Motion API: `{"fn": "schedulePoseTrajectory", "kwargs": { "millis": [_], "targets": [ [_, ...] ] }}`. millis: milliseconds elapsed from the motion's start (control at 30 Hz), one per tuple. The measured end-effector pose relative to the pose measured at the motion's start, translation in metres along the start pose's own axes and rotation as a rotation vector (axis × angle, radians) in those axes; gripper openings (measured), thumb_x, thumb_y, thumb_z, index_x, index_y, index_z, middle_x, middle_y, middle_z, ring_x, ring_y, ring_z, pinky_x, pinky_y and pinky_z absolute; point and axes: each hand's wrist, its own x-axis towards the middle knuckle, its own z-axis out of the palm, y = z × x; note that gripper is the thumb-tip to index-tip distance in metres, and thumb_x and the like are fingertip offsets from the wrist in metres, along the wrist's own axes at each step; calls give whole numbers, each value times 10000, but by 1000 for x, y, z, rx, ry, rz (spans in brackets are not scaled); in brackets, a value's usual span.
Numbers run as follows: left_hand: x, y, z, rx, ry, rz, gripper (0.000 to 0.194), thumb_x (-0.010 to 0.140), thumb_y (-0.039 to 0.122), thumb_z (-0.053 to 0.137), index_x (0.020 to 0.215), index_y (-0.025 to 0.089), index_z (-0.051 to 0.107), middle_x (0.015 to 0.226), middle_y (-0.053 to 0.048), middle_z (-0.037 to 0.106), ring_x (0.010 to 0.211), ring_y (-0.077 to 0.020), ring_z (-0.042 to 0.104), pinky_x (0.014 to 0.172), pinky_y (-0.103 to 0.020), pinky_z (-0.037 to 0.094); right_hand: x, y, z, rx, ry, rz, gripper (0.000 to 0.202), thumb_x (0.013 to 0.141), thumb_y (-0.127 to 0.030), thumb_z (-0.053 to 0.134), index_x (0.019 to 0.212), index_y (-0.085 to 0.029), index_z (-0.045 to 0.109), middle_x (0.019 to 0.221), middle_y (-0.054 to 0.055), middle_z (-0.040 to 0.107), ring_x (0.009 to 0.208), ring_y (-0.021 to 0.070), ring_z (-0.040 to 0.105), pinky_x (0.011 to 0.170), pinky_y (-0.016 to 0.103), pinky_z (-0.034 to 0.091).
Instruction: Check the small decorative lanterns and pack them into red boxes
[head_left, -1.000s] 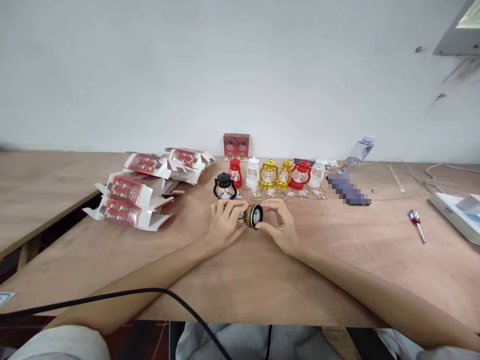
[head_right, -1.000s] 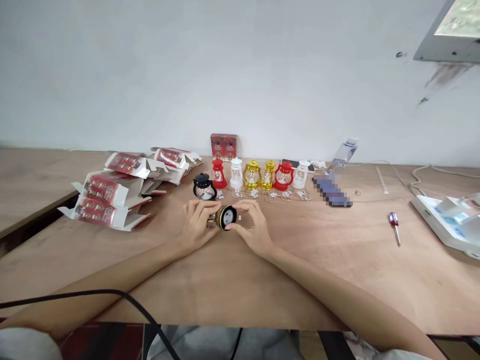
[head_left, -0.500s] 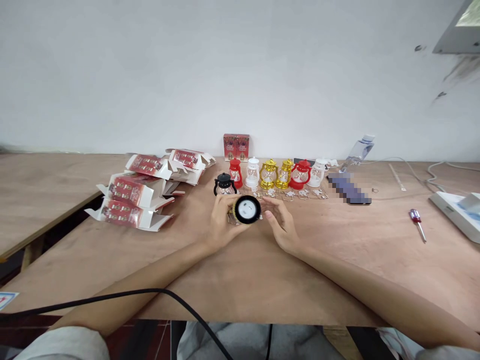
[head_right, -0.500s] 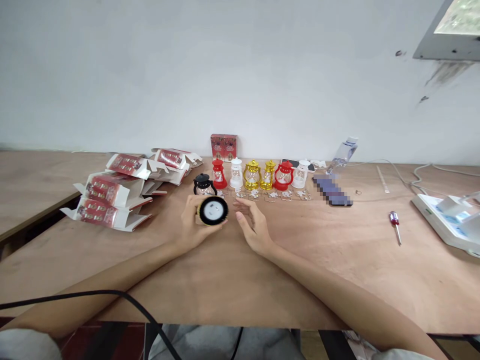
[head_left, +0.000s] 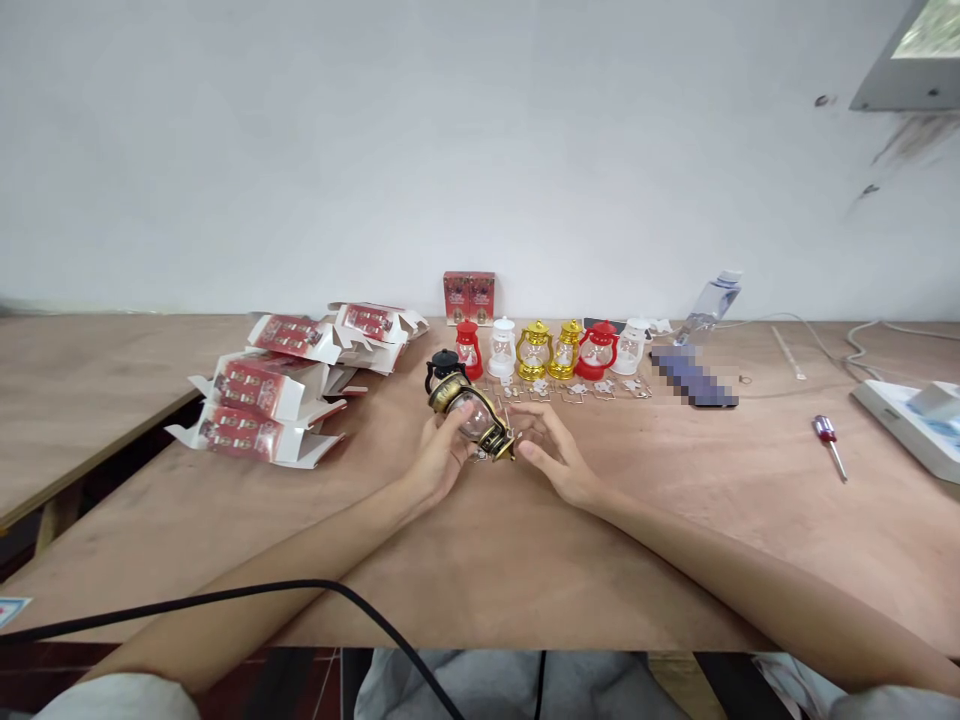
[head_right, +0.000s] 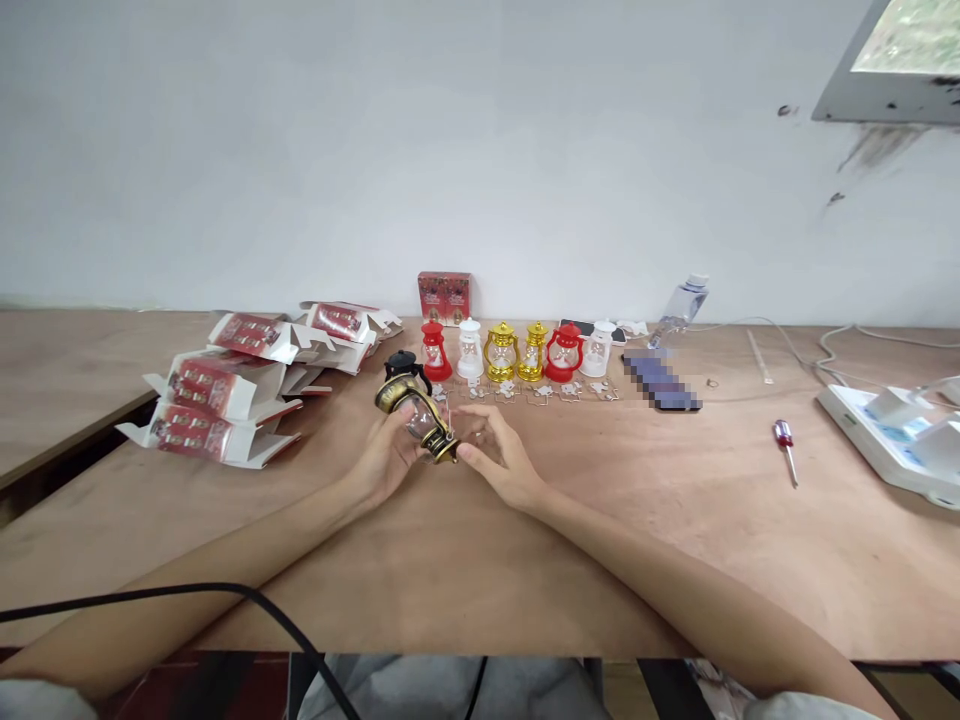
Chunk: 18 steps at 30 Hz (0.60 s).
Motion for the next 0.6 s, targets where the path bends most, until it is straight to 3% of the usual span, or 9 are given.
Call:
{"fn": "schedulePoseTrajectory", "kwargs": {
  "millis": [67, 133, 200, 300, 467, 600],
  "targets": [
    [0, -4, -2, 8, -32, -79, 360, 674, 366, 739, 912, 119, 631, 891, -93, 715, 901, -249, 683, 756, -344, 571, 0, -3, -1, 5, -35, -18, 452, 909, -386, 508, 1332, -290, 381, 1354, 77, 473, 998, 165, 566, 905, 351, 474],
    [-1, -8, -3, 24, -63, -119, 332, 694, 362, 717, 908, 123, 633, 894, -96, 718, 906, -253, 685, 752, -349, 574, 0, -5, -2, -49, -75, -62, 435, 926, -374, 475, 1344, -291, 392, 1374, 71, 461, 1059, 175, 544, 934, 356, 458],
    [-2, -10, -3, 40, -74, -115, 327, 694, 360, 716, 909, 128, 635, 910, -90, 720, 902, -248, 687, 765, -352, 574, 0, -5, -1, -127, -59, -117, 346, 935, -360, 455, 1267, -265, 489, 1279, 74, 535, 1088, 187, 537, 926, 349, 454],
    [-2, -7, -3, 44, -73, -82, 369, 669, 393, 735, 901, 124, 631, 924, -95, 720, 911, -248, 685, 796, -355, 568, 1, -2, 0, -225, 51, -132, 222, 939, -354, 448, 1040, -235, 606, 1019, 58, 626, 946, 176, 581, 827, 314, 470],
    [-5, 4, 2, 66, -25, 38, 465, 610, 438, 774, 912, 121, 616, 927, -111, 715, 908, -280, 684, 779, -396, 572, 1, -2, 2, -304, 72, -65, 234, 934, -386, 450, 845, -215, 583, 798, 29, 613, 744, 153, 572, 702, 288, 460],
    [-8, 7, 5, 39, -40, 8, 410, 641, 428, 753, 895, 131, 629, 922, -94, 708, 908, -275, 682, 779, -395, 579, 1, -3, 3, -276, 77, -35, 265, 944, -434, 403, 841, -220, 520, 744, 8, 605, 686, 134, 582, 675, 276, 472]
  ]
}}
